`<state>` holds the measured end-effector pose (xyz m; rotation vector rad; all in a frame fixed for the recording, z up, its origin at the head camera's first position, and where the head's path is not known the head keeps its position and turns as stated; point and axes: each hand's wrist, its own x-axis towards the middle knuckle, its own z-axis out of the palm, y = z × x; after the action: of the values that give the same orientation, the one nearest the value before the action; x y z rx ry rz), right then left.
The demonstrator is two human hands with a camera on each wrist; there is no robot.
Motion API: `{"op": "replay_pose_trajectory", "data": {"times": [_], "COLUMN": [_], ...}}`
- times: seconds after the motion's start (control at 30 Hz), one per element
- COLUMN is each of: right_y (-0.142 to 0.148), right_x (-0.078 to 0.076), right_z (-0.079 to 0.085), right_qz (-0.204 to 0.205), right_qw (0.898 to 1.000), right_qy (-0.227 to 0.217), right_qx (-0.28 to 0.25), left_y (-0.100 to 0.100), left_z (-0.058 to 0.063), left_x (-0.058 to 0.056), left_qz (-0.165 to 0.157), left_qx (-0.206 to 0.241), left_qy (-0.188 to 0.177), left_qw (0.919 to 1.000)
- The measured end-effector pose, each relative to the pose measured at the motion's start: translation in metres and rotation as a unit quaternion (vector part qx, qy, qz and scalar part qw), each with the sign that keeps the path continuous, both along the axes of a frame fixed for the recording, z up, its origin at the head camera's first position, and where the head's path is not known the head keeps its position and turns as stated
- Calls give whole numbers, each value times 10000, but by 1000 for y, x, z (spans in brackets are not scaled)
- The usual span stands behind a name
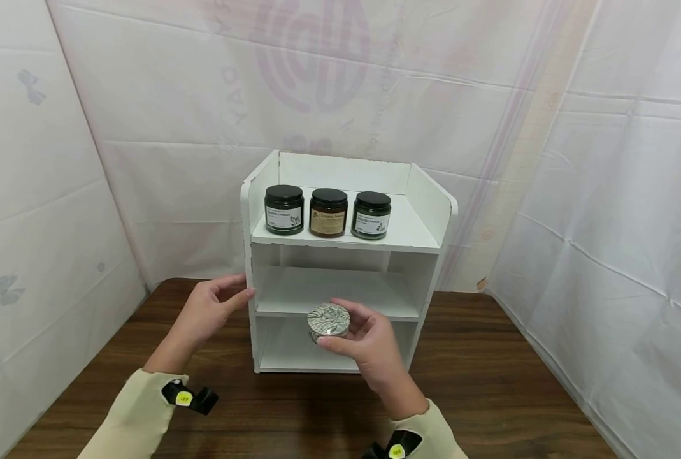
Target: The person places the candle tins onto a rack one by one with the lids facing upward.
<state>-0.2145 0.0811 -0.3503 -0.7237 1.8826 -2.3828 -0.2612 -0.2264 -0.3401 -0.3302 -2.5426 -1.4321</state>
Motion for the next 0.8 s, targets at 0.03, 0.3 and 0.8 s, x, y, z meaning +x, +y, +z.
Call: {"op": "replay_pose_trajectory", "data": {"times": [0.03,0.3,0.8], "right_y": [2,14,32], "right_x": [0,3,4], "right_z": [2,15,44], "right_qz": [-48,-391,-1137], "right_qw": [10000,9991,9930], "right_qy": [26,123,310], "right_qx": [11,86,99], "left_y": [0,0,1], "left_z": [0,0,-3], "left_x": [0,0,0], "left_qz": [-5,-14,-51], "left_qx": [-4,5,178], "left_qy": [-2,-34,-147], "left_qw": [10000,10000,9997]}}
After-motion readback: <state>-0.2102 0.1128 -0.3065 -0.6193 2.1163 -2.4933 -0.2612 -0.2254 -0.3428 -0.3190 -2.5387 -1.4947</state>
